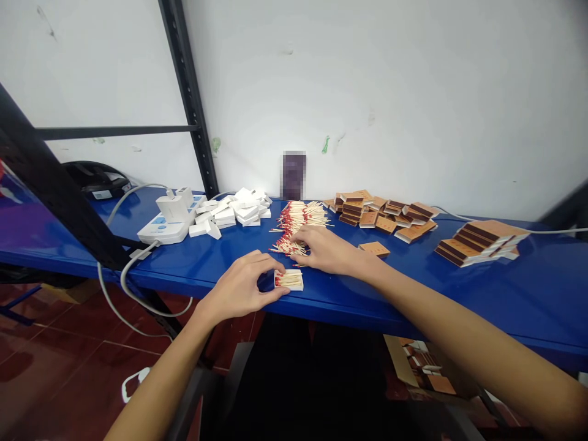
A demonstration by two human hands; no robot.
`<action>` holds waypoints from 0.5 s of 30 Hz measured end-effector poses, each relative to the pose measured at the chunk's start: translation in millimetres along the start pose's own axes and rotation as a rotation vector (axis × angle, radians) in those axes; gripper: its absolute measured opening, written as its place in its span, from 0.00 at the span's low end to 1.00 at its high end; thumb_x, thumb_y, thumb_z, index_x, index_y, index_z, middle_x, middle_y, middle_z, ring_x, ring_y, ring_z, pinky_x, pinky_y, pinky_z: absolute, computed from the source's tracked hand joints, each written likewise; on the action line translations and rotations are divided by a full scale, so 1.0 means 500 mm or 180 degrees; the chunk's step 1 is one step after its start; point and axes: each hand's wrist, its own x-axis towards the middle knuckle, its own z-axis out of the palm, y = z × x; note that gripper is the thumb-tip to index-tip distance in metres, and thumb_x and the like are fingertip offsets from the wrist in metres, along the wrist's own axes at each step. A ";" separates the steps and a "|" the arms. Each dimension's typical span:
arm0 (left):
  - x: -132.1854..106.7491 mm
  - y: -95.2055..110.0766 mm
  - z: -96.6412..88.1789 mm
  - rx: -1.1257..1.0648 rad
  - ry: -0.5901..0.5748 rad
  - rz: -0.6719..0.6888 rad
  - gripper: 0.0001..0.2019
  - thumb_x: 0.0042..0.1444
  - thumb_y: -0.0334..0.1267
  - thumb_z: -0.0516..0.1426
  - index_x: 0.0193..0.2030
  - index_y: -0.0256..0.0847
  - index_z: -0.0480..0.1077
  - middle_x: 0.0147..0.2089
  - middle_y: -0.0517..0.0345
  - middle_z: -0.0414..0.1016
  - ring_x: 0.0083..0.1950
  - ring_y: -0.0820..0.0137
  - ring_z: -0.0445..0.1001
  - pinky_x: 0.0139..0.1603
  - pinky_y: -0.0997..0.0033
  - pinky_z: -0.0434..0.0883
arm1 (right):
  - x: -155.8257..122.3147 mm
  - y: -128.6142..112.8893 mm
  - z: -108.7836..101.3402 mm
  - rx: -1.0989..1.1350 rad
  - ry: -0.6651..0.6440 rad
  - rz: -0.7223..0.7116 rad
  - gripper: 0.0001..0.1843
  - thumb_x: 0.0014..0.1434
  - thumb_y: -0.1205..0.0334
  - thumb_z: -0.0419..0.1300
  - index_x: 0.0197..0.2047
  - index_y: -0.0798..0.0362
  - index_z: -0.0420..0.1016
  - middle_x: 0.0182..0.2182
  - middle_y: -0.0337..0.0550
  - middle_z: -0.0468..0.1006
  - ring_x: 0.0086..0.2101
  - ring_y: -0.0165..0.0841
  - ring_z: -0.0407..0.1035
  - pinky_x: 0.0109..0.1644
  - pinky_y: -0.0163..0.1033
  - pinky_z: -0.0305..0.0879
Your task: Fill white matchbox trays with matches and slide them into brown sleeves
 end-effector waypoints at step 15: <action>-0.001 -0.001 0.000 0.0083 -0.0067 -0.0056 0.10 0.59 0.44 0.61 0.43 0.43 0.73 0.43 0.57 0.77 0.45 0.65 0.72 0.47 0.63 0.68 | -0.009 0.015 -0.037 0.0503 0.0606 -0.0036 0.09 0.60 0.65 0.57 0.41 0.53 0.78 0.38 0.44 0.81 0.37 0.34 0.71 0.42 0.39 0.63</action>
